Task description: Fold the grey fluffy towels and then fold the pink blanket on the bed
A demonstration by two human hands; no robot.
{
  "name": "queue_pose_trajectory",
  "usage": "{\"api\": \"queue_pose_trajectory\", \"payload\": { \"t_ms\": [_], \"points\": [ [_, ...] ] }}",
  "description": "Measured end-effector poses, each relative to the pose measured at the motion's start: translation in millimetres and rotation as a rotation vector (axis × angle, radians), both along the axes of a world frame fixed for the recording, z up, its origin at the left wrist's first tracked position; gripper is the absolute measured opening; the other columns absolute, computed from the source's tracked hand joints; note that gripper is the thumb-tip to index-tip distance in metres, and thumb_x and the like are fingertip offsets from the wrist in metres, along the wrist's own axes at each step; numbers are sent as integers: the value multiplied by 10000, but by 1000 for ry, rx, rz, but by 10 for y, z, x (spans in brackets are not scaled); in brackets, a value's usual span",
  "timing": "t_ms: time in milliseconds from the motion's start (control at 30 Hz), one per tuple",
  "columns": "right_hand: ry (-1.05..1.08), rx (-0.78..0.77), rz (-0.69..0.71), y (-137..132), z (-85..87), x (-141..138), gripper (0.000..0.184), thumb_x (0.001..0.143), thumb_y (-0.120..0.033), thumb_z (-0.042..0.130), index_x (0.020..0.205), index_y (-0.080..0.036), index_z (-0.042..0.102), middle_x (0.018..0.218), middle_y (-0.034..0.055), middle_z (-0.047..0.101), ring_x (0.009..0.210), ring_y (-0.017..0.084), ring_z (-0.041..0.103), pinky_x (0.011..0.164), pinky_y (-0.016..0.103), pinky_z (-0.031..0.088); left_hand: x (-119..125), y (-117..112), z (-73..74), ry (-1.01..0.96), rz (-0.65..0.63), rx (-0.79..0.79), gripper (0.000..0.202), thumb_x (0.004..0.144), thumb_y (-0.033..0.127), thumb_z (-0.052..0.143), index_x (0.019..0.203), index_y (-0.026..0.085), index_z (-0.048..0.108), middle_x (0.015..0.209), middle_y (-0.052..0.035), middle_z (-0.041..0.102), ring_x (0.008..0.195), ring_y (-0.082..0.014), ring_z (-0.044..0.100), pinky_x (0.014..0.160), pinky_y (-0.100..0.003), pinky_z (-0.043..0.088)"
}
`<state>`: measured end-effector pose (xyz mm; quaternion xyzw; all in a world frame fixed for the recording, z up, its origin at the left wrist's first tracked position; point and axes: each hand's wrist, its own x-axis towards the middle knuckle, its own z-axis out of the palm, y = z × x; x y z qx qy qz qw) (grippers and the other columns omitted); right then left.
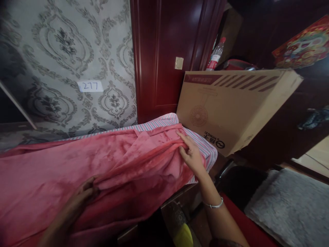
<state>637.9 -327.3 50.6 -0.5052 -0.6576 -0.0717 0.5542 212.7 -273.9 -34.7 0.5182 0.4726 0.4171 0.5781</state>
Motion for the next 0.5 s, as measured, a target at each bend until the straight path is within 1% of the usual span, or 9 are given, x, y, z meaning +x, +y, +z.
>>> {"api": "queue_pose_trajectory", "payload": {
  "t_ms": [67, 133, 167, 233, 300, 333, 367, 433, 500],
  "points": [
    [-48, -29, 5, -25, 7, 21, 373, 896, -273, 535, 1223, -265, 715, 984, 51, 680, 935, 229, 622, 869, 395, 503, 12, -27, 46, 44, -64, 71, 557, 599, 406, 807, 1098, 197, 679, 770, -14, 696, 770, -230, 661, 721, -317, 549],
    [-78, -58, 6, -55, 12, 45, 317, 888, -269, 538, 1128, -257, 745, 918, 49, 662, 885, 225, 614, 828, 382, 504, 39, -42, 88, 134, -70, 149, 520, 620, 459, 802, 1052, 194, 681, 904, -56, 735, 899, -267, 678, 826, -359, 562],
    [-90, -71, -2, -73, 12, 58, 311, 888, -275, 543, 1124, -254, 744, 924, 52, 663, 891, 228, 616, 833, 383, 503, 54, -43, 99, 180, -55, 184, 509, 631, 496, 792, 1025, 194, 680, 947, -67, 742, 927, -275, 677, 852, -369, 562],
    [-114, -92, -29, -118, 10, 83, 352, 890, -294, 552, 1199, -247, 713, 983, 64, 677, 925, 236, 625, 861, 390, 502, 76, -36, 94, 260, -25, 242, 492, 655, 558, 764, 981, 201, 676, 988, -66, 749, 939, -275, 673, 883, -377, 557],
    [-138, -109, -61, -171, 2, 114, 409, 894, -305, 552, 1282, -240, 667, 1027, 72, 683, 935, 241, 632, 867, 393, 503, 80, -23, 60, 320, -12, 290, 457, 691, 595, 718, 935, 211, 672, 969, -51, 753, 924, -268, 668, 884, -372, 556],
    [-149, -118, -71, -199, -4, 131, 413, 893, -303, 547, 1285, -238, 661, 1017, 71, 684, 919, 241, 633, 856, 392, 506, 76, -16, 39, 346, -14, 309, 432, 717, 602, 685, 908, 214, 668, 946, -44, 752, 910, -263, 665, 875, -366, 556],
    [-159, -128, -76, -226, -13, 151, 392, 888, -296, 542, 1253, -239, 673, 989, 67, 683, 898, 241, 633, 841, 391, 508, 70, -7, 22, 369, -10, 329, 408, 747, 603, 645, 876, 216, 662, 914, -39, 748, 887, -256, 662, 857, -358, 557],
    [-171, -144, -85, -281, -38, 192, 310, 867, -275, 536, 1123, -243, 708, 929, 60, 676, 871, 243, 633, 822, 391, 511, 60, 20, 15, 415, 24, 379, 377, 799, 584, 561, 823, 217, 647, 837, -30, 728, 822, -241, 648, 798, -342, 555],
    [-163, -158, -98, -340, -77, 230, 241, 841, -266, 541, 1011, -245, 711, 912, 59, 680, 876, 248, 639, 814, 389, 514, 70, 69, 65, 462, 113, 464, 349, 828, 546, 507, 773, 222, 625, 764, -23, 687, 763, -225, 624, 745, -329, 543]
  ]
}}
